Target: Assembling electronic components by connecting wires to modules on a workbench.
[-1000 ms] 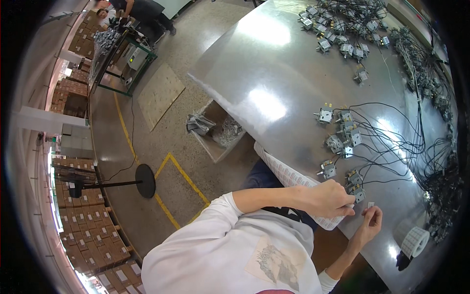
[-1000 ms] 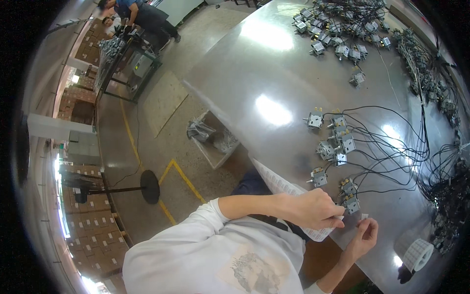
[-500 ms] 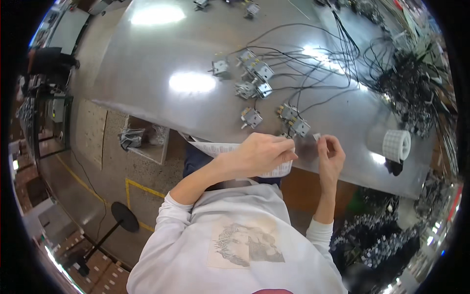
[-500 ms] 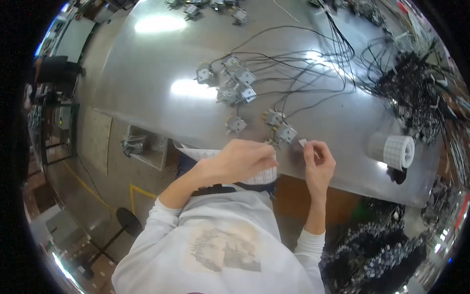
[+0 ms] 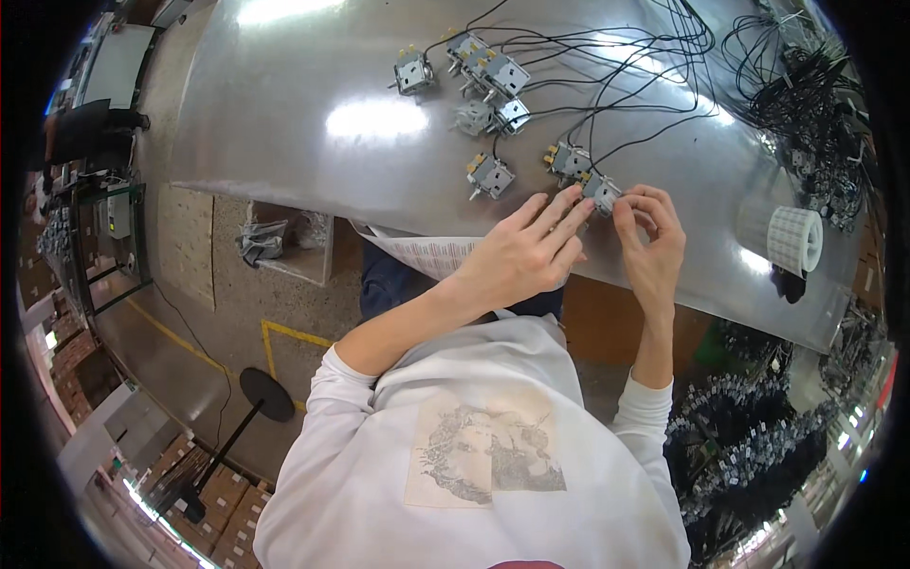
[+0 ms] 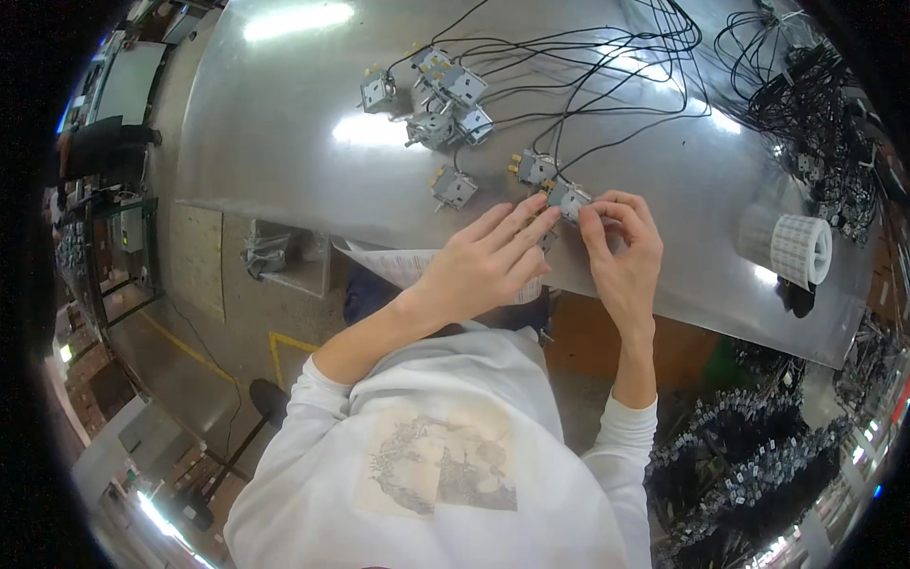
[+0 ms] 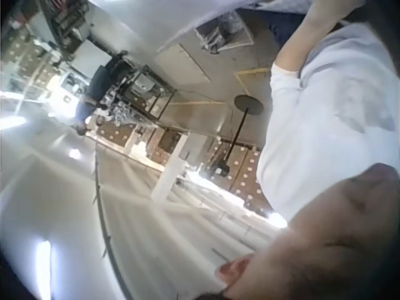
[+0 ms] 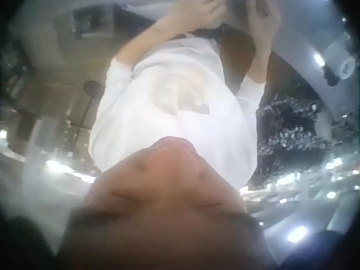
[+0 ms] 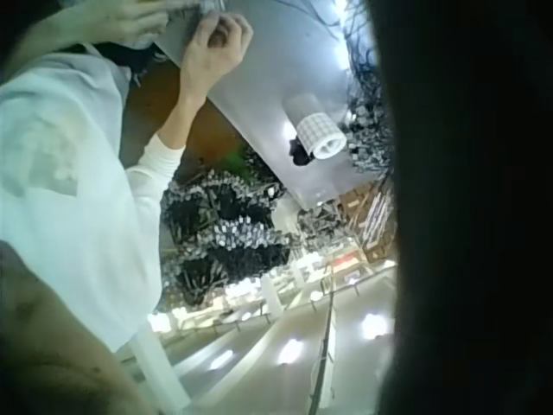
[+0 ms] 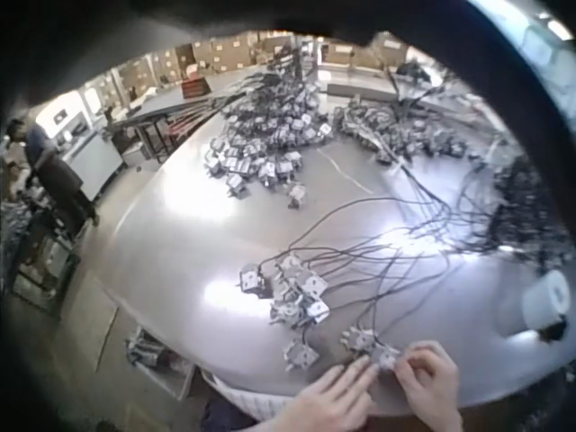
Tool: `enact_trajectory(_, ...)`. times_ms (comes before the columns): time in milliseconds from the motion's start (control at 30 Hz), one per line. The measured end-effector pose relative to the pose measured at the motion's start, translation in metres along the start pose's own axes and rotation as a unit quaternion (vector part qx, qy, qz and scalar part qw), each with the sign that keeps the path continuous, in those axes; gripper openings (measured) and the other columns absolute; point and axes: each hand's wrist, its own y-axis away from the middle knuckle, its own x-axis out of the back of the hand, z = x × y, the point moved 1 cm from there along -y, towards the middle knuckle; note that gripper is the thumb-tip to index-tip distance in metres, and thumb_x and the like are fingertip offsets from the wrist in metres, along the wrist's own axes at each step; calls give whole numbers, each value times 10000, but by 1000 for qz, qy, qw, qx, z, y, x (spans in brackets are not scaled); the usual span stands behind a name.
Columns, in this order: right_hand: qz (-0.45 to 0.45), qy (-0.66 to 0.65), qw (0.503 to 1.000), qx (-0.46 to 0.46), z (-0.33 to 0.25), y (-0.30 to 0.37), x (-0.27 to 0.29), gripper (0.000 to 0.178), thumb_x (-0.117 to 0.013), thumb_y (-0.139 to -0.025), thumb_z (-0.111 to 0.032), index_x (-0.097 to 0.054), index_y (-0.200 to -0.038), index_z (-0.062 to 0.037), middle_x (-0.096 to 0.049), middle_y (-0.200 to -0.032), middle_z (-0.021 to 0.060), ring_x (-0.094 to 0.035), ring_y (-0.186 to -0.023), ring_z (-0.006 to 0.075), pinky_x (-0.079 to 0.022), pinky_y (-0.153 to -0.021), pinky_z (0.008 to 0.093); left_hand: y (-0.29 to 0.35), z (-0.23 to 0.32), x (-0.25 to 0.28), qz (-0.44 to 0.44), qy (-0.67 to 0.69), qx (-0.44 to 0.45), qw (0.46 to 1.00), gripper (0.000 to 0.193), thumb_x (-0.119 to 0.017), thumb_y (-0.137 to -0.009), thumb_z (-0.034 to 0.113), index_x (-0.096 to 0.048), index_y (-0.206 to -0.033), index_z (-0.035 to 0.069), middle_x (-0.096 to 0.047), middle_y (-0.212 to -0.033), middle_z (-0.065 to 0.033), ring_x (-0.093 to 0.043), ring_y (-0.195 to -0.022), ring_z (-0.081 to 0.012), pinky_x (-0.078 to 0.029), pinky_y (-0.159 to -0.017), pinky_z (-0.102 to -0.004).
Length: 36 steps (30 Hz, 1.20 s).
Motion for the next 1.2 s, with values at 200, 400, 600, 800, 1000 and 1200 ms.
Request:
enact_trajectory(200,36,91,992,75,1,-4,-6,151,-790,-1003,-117,-755,-1042,24,-697,-1137,61,-670,-920,140,-547,-781,282,-1,5,-5,-23,-70,-33,997,243,-676,-962,208,-726,-997,-27,-700,-1377,-256,-619,-1358,-456,-509,-1137,-520)
enact_trajectory(400,47,139,984,103,-1,-5,-5,160,-800,-995,-125,-756,-1039,22,-708,-1112,68,-664,-844,150,-543,-729,286,-4,7,-2,-47,-87,-46,994,220,-670,-927,194,-720,-995,-10,-663,-1432,-265,-612,-1355,-487,-512,-1116,-548)
enact_trajectory(600,61,128,983,113,3,-2,-8,132,-792,-997,-98,-758,-1038,23,-714,-1113,69,-663,-850,140,-552,-743,285,-9,11,4,-76,-89,-40,992,284,-672,-937,196,-750,-1112,-14,-625,-1490,-256,-599,-1353,-476,-527,-1081,-537)
enact_trajectory(800,81,131,980,123,6,-2,-12,118,-781,-1004,-80,-756,-1037,31,-716,-1122,74,-669,-860,139,-558,-748,291,-11,16,-3,-100,-153,-32,983,357,-664,-959,214,-743,-1231,-3,-592,-1535,-253,-595,-1345,-463,-540,-1043,-558)
enact_trajectory(1000,82,149,975,145,7,-4,-12,116,-783,-1002,-82,-747,-1025,27,-718,-1117,88,-679,-843,153,-564,-743,300,-14,24,-7,-119,-208,-30,970,399,-622,-996,246,-720,-1282,-15,-605,-1525,-239,-579,-1353,-482,-547,-1018,-576)
enact_trajectory(1200,91,168,970,148,10,-9,-13,137,-806,-977,-82,-720,-955,22,-735,-1033,93,-690,-761,170,-573,-716,329,-17,27,-10,-115,-237,-33,964,288,-644,-963,241,-711,-1081,-14,-606,-1502,-280,-603,-1313,-500,-549,-1010,-547)
